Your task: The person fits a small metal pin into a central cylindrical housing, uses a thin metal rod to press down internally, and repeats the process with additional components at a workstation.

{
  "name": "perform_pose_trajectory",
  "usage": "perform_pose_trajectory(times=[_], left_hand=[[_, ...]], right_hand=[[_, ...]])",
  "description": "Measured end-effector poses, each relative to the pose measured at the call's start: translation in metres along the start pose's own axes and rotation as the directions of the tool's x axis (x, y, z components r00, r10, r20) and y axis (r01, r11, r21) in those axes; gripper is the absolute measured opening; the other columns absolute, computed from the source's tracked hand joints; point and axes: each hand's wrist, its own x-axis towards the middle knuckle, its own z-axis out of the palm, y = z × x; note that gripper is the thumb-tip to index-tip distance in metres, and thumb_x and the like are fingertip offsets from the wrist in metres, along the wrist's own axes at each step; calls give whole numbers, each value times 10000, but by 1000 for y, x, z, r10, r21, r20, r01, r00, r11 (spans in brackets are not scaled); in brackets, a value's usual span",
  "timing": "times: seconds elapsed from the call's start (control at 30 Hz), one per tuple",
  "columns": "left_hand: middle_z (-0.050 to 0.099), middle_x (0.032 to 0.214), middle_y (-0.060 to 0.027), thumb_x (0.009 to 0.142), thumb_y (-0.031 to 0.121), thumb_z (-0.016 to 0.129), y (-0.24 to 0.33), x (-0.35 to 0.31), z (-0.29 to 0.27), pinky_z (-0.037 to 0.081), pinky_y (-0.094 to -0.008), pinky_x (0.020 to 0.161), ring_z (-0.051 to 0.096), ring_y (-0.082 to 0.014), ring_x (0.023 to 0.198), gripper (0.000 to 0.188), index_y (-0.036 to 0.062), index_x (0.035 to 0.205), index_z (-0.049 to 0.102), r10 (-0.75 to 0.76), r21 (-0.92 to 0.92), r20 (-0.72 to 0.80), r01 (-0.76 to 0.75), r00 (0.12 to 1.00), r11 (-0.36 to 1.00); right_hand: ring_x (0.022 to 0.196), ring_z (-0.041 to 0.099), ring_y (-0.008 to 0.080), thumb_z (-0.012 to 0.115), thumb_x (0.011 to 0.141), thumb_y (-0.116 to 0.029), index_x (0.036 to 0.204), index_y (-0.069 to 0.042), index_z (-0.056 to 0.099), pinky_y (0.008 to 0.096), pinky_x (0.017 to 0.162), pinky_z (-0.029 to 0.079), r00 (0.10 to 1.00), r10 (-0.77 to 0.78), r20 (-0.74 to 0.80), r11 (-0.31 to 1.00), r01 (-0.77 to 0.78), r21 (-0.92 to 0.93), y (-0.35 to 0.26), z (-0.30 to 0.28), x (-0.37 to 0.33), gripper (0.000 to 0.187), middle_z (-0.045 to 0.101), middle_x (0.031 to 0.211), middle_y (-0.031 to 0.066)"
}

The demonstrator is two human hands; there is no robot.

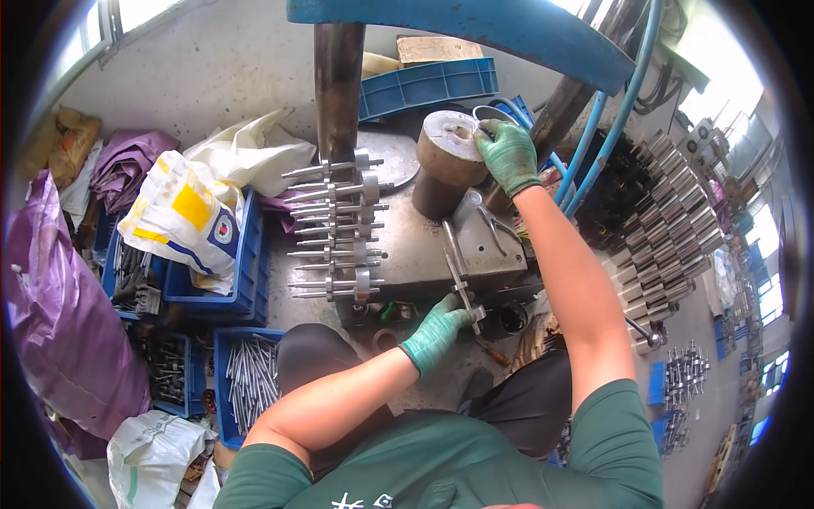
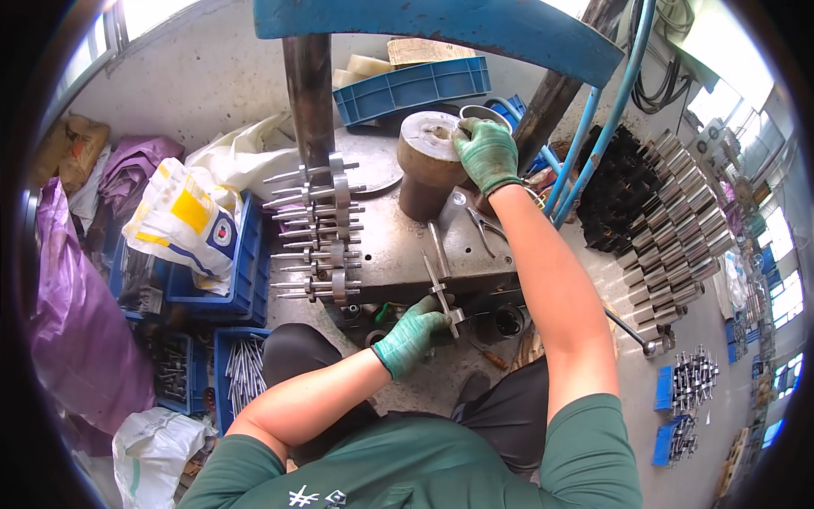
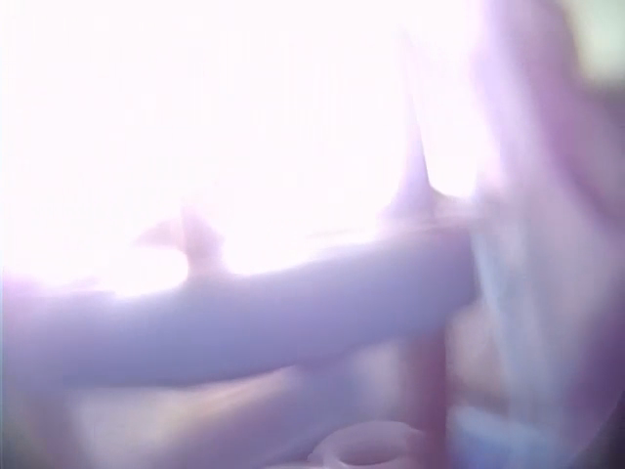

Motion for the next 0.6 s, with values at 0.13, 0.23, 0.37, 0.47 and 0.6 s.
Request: perform_pose_trajectory(times=[0.13, 0.23, 0.37, 0.47, 0.6], left_hand=[[672, 1357, -92, 1024, 178, 680, -13, 11, -4, 522, -317, 945, 631, -182, 1178, 563, 26, 1541, 518, 104, -1, 25, -104, 994, 995], [645, 1416, -109, 1037, 112, 655, -12, 12, -1, 493, -334, 1082, 621, -194, 1227, 564, 6, 1564, 485, 182, 10, 26, -183, 983, 983], [680, 1301, -115, 984, 9, 728, 18, -3, 5, 549, -311, 1010, 654, -185, 1166, 628, -31, 1556, 471, 423, -73, -69, -427, 904, 901], [653, 1332, -110, 979, 83, 795, 63, 9, 4, 556, -341, 1042, 630, -201, 1214, 627, -5, 1520, 489, 617, 45, -62, -616, 784, 787], [692, 1263, -113, 961, 143, 825, 158, 50, 6, 602, -337, 982, 697, -193, 1126, 517, -24, 1384, 578, 793, 365, -71, -724, 605, 585]], right_hand=[[1105, 729, 376, 749, 945, -315, 1201, -87, 805, 447, 1020, 555, 1000, 15, 12, 1000, -15, -1, -2, -5, 0, 347, 775, 1157, 207], [1137, 717, 378, 776, 920, -275, 1267, -74, 771, 443, 1026, 558, 988, -104, -117, 994, 108, 31, 10, -16, -14, 401, 764, 1201, 213], [1059, 722, 390, 777, 902, -211, 1136, -17, 771, 458, 969, 570, 990, -74, -117, 970, 99, 222, 10, -55, -78, 304, 766, 1106, 206], [969, 719, 379, 777, 902, -205, 1044, 4, 767, 446, 889, 580, 996, 4, 89, 940, -34, 339, 24, -83, -157, 253, 761, 1029, 195], [907, 691, 400, 749, 942, -295, 942, -6, 755, 472, 821, 558, 956, 77, 283, 923, -175, 342, 38, -96, -227, 289, 724, 949, 208]])
